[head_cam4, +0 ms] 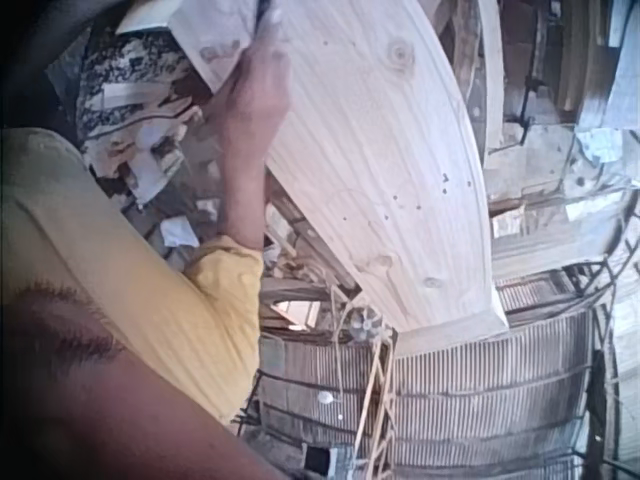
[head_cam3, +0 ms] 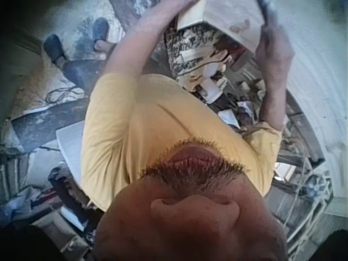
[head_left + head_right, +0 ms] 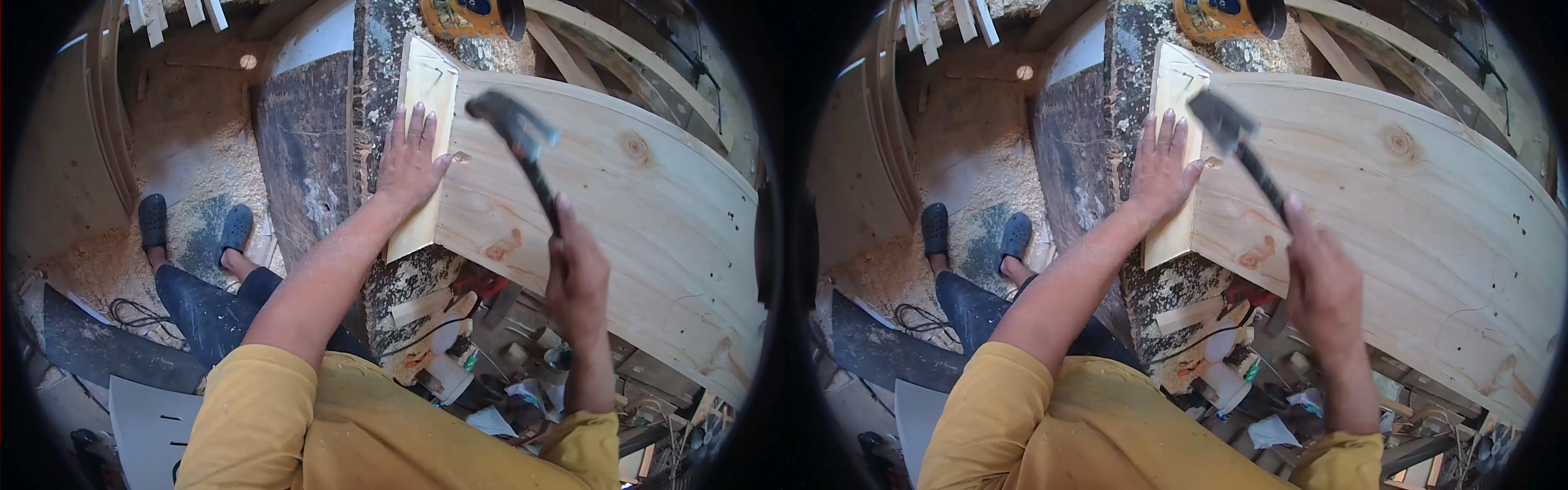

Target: Apply glue to a wooden board and hammer it onto the frame of a wooden cabinet.

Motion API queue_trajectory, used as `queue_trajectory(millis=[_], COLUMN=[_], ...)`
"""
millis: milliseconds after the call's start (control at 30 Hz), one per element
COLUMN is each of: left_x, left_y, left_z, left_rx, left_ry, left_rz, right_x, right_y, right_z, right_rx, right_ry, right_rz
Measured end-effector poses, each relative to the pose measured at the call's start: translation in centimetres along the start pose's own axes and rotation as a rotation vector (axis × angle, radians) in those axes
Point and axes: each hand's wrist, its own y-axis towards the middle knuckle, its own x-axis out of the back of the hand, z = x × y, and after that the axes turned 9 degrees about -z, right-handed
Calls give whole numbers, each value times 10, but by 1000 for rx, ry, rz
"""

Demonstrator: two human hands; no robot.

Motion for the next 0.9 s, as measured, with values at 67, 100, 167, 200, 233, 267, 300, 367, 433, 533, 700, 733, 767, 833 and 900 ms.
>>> queue_trajectory(millis=[67, 100, 167, 200, 233, 267, 300, 367, 433, 533, 700, 733, 767, 833, 900], left_x=[-1, -1, -2, -3, -3, -4, -4, -5, -6, -6, -5, -5, -4, -4, -4], left_y=[1, 1, 0, -2, -2, -2, -3, -3, -3, -3, -4, -4, -4, -3, -3], left_z=[1, 2, 4, 4, 4, 5, 5, 6, 6, 6, 6, 7, 7, 6, 6], left_rx=[-10, -12, -11, -18, -11, -13, -25, -12, -11, -9, -16, -2, -9, -19, -3], left_ry=[-32, -34, -63, -82, -89, -91, -102, -104, -112, -113, -122, -111, -116, -123, -112], left_rz=[-13, -8, -54, -66, -74, -85, -111, -107, -116, -134, -129, -106, -113, -122, -95], right_x=[-5, -11, -24, -29, -34, -38, -41, -47, -55, -63, -62, -60, -60, -59, -59], right_y=[28, 40, 63, 71, 78, 82, 84, 89, 95, 104, 108, 107, 107, 107, 106], right_z=[-4, -7, -15, -19, -22, -26, -29, -34, -38, -39, -36, -36, -36, -35, -34], right_rx=[64, 79, 159, 167, 203, 237, 241, 259, 278, 285, 306, 330, 351, 337, 260], right_ry=[-154, -162, -243, -253, -309, -368, -377, -454, -457, -527, -478, -430, -384, -422, -570], right_rz=[-14, -9, -22, -15, 3, 25, 32, 84, 82, 102, 44, -1, -42, 1, 127])
